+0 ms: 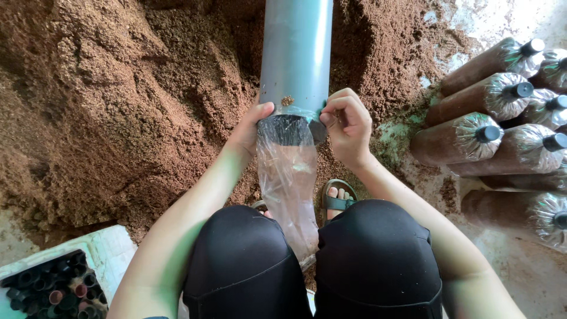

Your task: The person scoops brown substrate from a large pile into a plastic bag using a cylindrical tube. They then place a small black cap into the bag, tie the bag closed, and set it aside with other filled bags. The person repeats this process multiple times.

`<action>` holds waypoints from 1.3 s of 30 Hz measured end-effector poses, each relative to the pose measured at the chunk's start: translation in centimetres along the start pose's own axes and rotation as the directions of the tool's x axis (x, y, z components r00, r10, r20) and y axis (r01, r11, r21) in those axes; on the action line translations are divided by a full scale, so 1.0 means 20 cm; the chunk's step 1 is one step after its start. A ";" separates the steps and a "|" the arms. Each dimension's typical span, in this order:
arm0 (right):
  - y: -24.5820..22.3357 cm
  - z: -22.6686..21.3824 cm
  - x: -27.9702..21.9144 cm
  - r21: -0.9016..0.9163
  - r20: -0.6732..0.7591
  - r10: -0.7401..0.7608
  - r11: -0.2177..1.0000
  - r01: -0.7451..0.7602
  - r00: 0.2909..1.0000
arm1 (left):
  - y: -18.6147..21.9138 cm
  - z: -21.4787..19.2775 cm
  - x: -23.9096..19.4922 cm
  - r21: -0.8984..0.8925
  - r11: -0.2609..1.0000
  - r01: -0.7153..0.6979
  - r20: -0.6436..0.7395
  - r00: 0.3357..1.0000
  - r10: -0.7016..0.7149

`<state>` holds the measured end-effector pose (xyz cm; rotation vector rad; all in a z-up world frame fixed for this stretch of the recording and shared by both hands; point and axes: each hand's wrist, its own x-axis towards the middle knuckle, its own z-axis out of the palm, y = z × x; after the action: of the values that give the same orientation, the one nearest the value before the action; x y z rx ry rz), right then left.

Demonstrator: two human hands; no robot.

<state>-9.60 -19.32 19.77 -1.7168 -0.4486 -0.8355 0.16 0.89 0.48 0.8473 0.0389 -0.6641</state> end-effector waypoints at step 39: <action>-0.03 0.03 0.00 0.042 0.055 -0.074 0.997 0.072 0.996 | 0.07 -0.02 0.01 -0.222 0.968 0.117 -0.131 0.980 -0.149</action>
<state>-9.75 -18.55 20.17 -1.6987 -0.5653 -0.8269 1.18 1.71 1.18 0.6879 0.2983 -0.7086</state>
